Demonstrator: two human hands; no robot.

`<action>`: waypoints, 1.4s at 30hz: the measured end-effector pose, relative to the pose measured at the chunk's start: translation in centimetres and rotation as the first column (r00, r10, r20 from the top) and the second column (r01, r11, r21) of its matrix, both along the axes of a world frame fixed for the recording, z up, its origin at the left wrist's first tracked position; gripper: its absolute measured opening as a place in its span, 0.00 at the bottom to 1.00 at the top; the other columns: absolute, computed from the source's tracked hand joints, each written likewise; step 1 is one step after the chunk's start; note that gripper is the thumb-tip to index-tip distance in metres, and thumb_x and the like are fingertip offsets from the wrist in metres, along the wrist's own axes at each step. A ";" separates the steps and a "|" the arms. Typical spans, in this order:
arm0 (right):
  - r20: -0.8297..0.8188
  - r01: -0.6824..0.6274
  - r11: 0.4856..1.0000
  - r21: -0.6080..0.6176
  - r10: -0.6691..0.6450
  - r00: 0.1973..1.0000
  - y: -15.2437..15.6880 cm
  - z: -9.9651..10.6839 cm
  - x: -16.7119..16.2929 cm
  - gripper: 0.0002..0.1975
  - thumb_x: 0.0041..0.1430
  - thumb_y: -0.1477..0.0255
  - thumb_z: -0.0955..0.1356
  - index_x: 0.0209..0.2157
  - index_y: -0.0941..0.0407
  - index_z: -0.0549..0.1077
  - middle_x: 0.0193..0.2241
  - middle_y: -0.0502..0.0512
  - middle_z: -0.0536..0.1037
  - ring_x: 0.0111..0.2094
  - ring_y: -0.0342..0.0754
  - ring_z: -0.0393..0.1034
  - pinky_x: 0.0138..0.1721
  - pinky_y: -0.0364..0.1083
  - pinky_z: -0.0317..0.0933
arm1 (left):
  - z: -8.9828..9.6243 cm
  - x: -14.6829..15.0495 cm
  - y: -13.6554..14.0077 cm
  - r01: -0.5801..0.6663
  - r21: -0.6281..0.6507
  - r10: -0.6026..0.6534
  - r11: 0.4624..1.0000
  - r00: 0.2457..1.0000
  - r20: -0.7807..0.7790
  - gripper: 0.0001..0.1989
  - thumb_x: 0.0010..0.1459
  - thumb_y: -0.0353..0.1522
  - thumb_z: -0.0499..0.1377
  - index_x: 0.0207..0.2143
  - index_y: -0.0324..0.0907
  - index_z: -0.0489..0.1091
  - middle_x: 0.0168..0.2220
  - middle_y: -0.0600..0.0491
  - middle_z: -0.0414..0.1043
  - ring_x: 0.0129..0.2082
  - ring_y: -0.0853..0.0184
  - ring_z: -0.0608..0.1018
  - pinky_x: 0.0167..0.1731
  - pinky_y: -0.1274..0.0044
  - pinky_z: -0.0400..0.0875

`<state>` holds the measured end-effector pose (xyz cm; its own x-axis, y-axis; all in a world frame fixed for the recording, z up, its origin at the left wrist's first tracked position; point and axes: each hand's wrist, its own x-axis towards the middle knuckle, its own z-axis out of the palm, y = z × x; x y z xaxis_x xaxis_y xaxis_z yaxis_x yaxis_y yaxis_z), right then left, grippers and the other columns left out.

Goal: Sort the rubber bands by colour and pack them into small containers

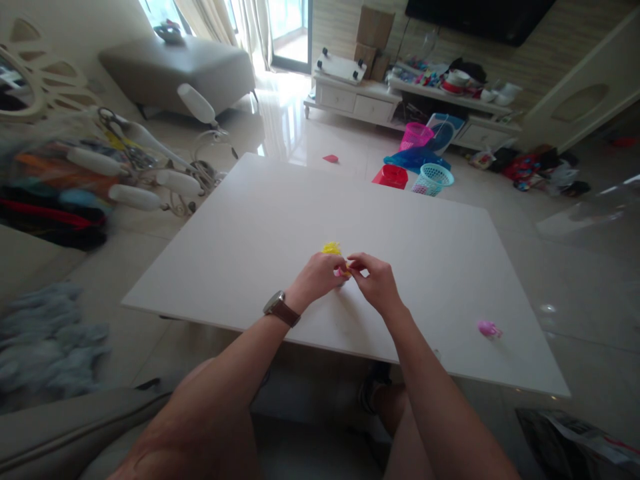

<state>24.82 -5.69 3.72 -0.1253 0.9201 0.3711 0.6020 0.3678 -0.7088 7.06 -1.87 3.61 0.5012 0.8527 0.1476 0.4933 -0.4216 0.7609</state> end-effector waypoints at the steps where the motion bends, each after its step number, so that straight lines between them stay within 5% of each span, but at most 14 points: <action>1: 0.005 -0.002 1.000 -0.006 0.002 1.000 0.0 0.0 0.0 0.13 0.58 0.80 0.68 0.43 0.53 0.78 0.34 0.51 0.83 0.34 0.47 0.78 0.38 0.45 0.70 | 0.0 0.0 0.0 -0.009 -0.004 0.009 1.000 1.000 -0.006 0.01 0.55 0.28 0.66 0.30 0.41 0.79 0.30 0.54 0.80 0.31 0.67 0.78 0.35 0.76 0.68; 17: 0.346 -0.008 0.999 -0.035 0.020 0.938 -0.4 0.4 -0.6 0.14 0.61 0.80 0.64 0.47 0.55 0.70 0.41 0.58 0.82 0.50 0.56 0.71 0.50 0.54 0.58 | -0.4 -0.3 0.3 0.007 0.034 -0.008 0.999 0.999 0.043 0.01 0.56 0.28 0.65 0.32 0.42 0.77 0.30 0.54 0.78 0.30 0.69 0.76 0.34 0.77 0.69; 25: 0.324 0.018 1.000 0.021 -0.024 0.946 -0.6 0.1 -0.8 0.14 0.58 0.80 0.63 0.44 0.54 0.70 0.40 0.56 0.82 0.48 0.54 0.71 0.49 0.53 0.54 | 0.3 -0.3 -0.2 0.095 0.091 -0.091 0.991 0.995 -0.051 0.07 0.59 0.25 0.60 0.34 0.41 0.78 0.39 0.49 0.78 0.38 0.65 0.79 0.44 0.74 0.73; 34: 0.272 0.047 0.990 0.133 -0.082 0.959 -0.8 0.4 -0.5 0.09 0.58 0.81 0.65 0.34 0.53 0.73 0.33 0.54 0.79 0.44 0.55 0.71 0.49 0.55 0.59 | -0.2 0.3 -1.0 0.107 0.095 -0.078 0.990 0.961 -0.264 0.06 0.63 0.30 0.61 0.38 0.41 0.78 0.42 0.47 0.77 0.41 0.61 0.79 0.45 0.72 0.74; 38: 0.223 0.049 0.999 0.013 -0.051 0.973 -0.8 -0.6 0.0 0.14 0.55 0.79 0.67 0.43 0.55 0.75 0.42 0.58 0.80 0.45 0.55 0.72 0.49 0.54 0.65 | -0.3 0.8 -1.3 0.114 0.092 -0.074 0.989 0.932 -0.356 0.08 0.65 0.31 0.58 0.38 0.40 0.78 0.42 0.45 0.76 0.43 0.59 0.79 0.46 0.71 0.73; 42: 0.125 -0.097 0.970 -0.224 0.128 0.984 -1.0 -2.3 0.7 0.20 0.53 0.81 0.68 0.48 0.54 0.75 0.45 0.56 0.81 0.44 0.50 0.76 0.46 0.50 0.70 | -0.3 1.5 -2.1 0.114 0.107 -0.052 0.988 0.885 -0.463 0.11 0.67 0.30 0.55 0.41 0.38 0.78 0.43 0.41 0.76 0.45 0.57 0.78 0.47 0.69 0.72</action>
